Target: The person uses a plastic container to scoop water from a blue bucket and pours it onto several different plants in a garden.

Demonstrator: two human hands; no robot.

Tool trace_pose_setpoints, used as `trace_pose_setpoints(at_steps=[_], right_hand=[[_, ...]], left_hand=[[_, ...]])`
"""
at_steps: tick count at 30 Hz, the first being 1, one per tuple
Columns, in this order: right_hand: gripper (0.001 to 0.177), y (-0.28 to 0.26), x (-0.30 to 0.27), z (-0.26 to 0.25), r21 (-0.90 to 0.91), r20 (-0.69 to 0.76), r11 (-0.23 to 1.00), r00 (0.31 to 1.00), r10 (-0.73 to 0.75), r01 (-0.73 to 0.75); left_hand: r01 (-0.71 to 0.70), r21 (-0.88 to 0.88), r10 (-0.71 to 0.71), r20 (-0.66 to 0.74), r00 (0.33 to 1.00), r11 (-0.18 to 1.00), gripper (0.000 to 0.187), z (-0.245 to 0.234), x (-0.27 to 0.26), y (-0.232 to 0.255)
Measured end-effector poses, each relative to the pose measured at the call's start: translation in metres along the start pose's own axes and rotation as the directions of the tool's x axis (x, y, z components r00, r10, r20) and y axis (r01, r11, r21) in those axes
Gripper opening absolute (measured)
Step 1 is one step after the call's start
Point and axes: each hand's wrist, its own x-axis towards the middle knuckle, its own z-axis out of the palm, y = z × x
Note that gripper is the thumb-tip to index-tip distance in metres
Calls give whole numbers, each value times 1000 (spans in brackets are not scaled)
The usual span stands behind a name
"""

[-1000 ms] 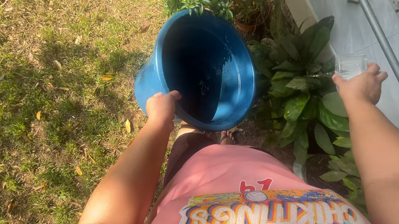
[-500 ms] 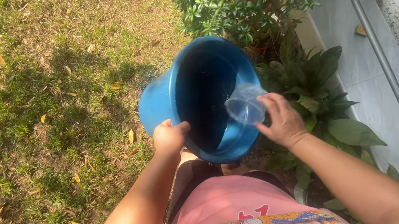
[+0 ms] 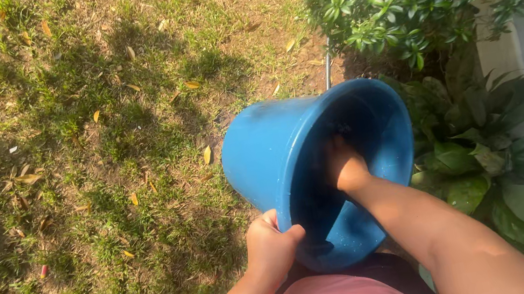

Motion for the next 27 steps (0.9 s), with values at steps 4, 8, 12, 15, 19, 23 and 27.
trace_pose_setpoints(at_steps=[4, 8, 12, 15, 19, 23, 27], right_hand=[[34, -11, 0, 37, 797, 542, 204, 822, 175, -568], [32, 9, -30, 66, 408, 827, -602, 558, -75, -686], [33, 22, -71, 63, 364, 812, -670, 573, -112, -647], [33, 29, -92, 42, 368, 805, -706, 587, -82, -604], [38, 49, -123, 10, 373, 788, -768, 615, -34, -521], [40, 79, -160, -16, 457, 768, -778, 632, 100, -432], [42, 115, -204, -32, 502, 729, -809, 654, 205, -306]], left_hand=[[19, 37, -18, -29, 999, 999, 10, -7, -3, 5], [53, 62, -51, -36, 998, 997, 9, -7, 6, 8], [0, 48, -1, 17, 1000, 999, 8, -7, 19, 2], [-4, 31, 3, 24, 1000, 1000, 10, -8, 31, -3], [-12, -3, 12, 27, 1000, 1000, 14, -1, 50, -7], [-26, 43, 26, 17, 1000, 999, 15, 6, 64, -10], [-2, 89, -1, 30, 1000, 996, 15, 19, 74, -4]])
